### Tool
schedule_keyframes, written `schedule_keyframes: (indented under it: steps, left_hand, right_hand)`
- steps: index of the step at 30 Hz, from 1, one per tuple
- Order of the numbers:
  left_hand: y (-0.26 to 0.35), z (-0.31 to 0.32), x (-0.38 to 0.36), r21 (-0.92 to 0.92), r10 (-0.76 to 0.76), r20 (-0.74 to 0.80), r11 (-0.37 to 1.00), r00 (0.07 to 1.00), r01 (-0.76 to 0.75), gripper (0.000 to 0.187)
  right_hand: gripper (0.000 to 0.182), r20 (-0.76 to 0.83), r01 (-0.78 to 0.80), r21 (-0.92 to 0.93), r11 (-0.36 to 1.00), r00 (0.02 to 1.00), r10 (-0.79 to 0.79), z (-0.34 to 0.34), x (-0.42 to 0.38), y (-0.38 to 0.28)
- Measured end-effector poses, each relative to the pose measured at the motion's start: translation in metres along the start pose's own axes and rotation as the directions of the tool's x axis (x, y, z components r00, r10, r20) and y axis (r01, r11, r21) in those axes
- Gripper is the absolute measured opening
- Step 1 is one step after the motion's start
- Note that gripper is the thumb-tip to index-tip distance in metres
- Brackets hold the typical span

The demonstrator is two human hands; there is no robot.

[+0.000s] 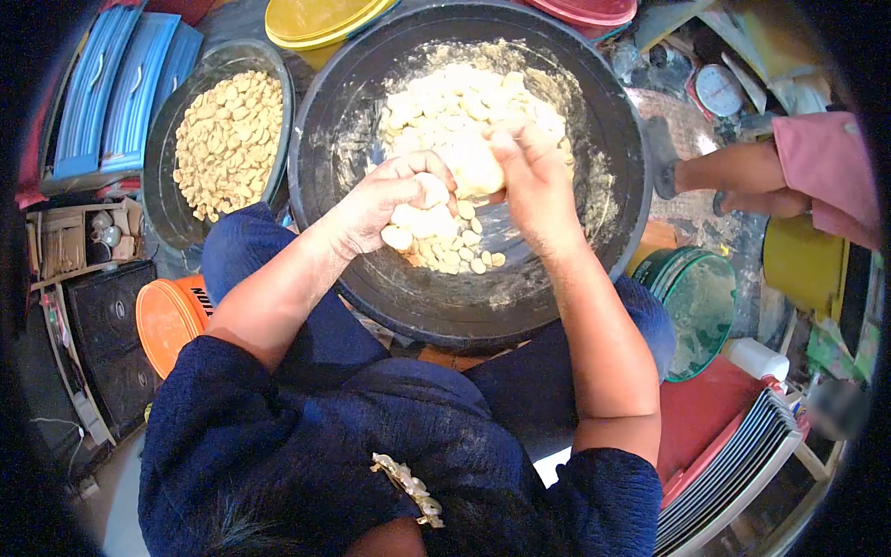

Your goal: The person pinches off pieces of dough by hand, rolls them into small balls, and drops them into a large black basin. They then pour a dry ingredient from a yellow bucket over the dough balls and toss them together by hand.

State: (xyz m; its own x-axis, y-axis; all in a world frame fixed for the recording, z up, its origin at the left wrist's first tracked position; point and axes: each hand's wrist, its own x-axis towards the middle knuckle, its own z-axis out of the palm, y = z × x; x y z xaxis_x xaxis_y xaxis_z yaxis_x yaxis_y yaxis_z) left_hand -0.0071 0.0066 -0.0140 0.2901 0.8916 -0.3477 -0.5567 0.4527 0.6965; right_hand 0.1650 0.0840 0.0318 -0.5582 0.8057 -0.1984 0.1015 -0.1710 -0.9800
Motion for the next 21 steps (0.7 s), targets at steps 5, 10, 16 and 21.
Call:
schedule_keyframes:
  steps: [5,10,16,21]
  left_hand:
    - [0.008,0.003,-0.002,-0.058,0.001,0.141,0.998,0.990,0.007,0.043]
    - [0.004,0.022,-0.002,-0.185,0.105,-0.046,0.976,0.993,-0.112,0.050]
    - [0.009,0.009,0.004,0.031,0.014,0.152,0.999,0.988,-0.019,0.046]
    - [0.007,0.005,0.007,-0.188,0.054,0.038,0.981,0.998,-0.046,0.044]
  right_hand:
    - [0.019,-0.007,0.278,-0.333,0.901,0.955,-0.297,-0.016,0.010,0.004]
    - [0.026,0.408,0.101,-0.165,0.981,0.913,-0.025,0.009,-0.007,0.000]
    - [0.016,0.015,0.102,0.044,0.994,0.995,-0.103,-0.002,0.005,0.008]
    - [0.027,0.103,0.378,-0.457,0.805,0.922,-0.374,-0.014,0.006,-0.006]
